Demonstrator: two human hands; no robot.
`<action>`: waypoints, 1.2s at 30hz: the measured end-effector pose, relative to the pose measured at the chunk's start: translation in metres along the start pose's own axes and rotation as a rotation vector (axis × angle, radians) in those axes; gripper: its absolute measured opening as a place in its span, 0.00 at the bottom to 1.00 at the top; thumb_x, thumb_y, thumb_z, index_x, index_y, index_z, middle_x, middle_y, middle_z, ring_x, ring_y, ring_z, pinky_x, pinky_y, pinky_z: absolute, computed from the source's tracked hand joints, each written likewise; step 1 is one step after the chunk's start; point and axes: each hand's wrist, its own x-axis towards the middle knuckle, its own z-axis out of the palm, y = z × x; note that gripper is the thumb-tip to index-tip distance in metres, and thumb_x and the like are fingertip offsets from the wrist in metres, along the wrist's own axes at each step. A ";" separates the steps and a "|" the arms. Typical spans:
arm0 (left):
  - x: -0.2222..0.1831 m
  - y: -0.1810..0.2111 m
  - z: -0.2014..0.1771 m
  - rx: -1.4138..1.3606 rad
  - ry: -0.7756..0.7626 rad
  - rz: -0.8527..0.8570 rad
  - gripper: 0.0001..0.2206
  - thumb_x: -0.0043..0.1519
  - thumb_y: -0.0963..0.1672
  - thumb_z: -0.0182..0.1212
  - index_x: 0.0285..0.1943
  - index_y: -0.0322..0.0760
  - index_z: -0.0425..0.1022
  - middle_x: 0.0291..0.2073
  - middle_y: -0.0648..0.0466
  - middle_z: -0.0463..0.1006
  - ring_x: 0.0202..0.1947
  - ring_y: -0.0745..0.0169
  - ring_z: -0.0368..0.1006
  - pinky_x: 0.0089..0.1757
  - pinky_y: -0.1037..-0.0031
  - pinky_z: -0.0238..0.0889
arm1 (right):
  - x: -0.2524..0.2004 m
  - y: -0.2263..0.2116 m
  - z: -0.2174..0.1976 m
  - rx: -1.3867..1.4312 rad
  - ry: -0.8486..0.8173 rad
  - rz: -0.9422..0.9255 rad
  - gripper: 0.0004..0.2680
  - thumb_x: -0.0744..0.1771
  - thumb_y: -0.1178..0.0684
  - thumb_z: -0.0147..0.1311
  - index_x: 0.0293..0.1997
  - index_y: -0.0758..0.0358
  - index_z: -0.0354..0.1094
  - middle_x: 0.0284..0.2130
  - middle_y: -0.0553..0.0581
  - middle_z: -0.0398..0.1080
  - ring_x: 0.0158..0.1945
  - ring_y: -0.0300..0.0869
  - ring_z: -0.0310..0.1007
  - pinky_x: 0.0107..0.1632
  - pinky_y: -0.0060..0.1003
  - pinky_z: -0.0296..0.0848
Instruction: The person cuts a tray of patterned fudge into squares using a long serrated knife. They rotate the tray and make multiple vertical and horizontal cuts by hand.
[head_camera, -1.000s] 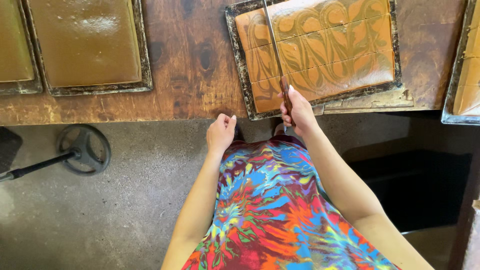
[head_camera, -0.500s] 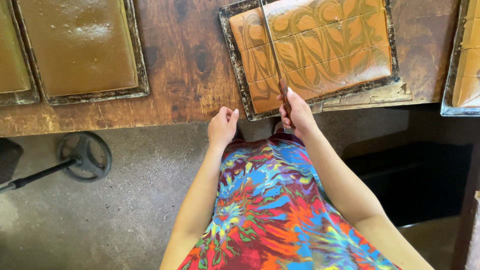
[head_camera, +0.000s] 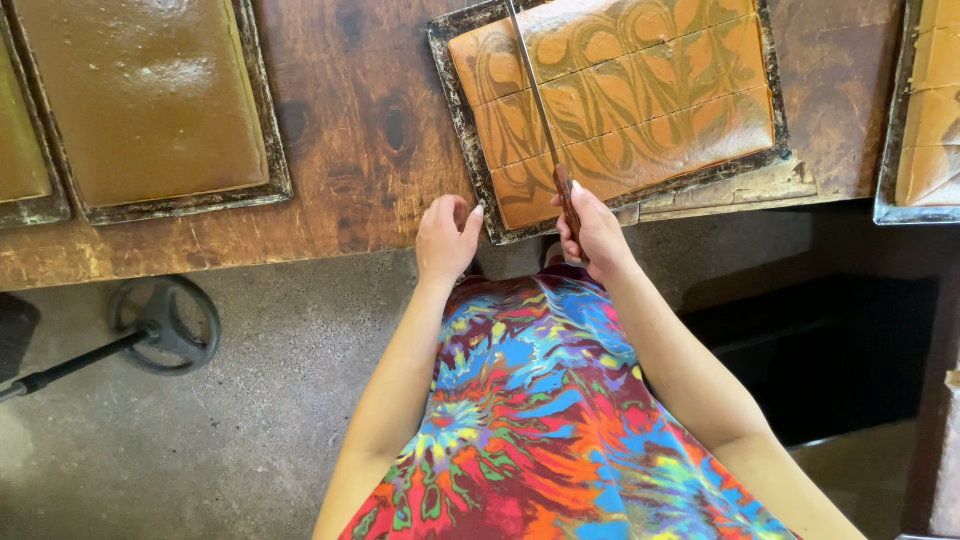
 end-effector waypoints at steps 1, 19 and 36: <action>0.002 0.001 0.001 -0.001 -0.002 0.000 0.15 0.64 0.51 0.62 0.46 0.37 0.74 0.42 0.47 0.79 0.47 0.48 0.75 0.48 0.61 0.67 | -0.001 0.000 0.000 0.001 0.009 0.003 0.15 0.73 0.38 0.37 0.48 0.58 0.64 0.21 0.50 0.59 0.16 0.34 0.54 0.19 0.31 0.52; 0.022 0.004 0.030 0.320 -0.081 0.180 0.56 0.50 0.65 0.69 0.77 0.27 0.47 0.77 0.40 0.46 0.78 0.43 0.38 0.68 0.46 0.38 | 0.001 0.005 0.002 -0.006 0.018 -0.004 0.14 0.72 0.38 0.37 0.48 0.57 0.63 0.19 0.49 0.59 0.15 0.33 0.53 0.18 0.30 0.52; 0.025 0.032 0.018 0.422 -0.222 0.113 0.65 0.42 0.68 0.67 0.77 0.22 0.43 0.78 0.39 0.37 0.78 0.37 0.32 0.69 0.45 0.32 | 0.013 0.009 0.005 -0.159 0.097 -0.058 0.16 0.72 0.36 0.38 0.46 0.58 0.62 0.16 0.48 0.56 0.12 0.33 0.49 0.15 0.31 0.47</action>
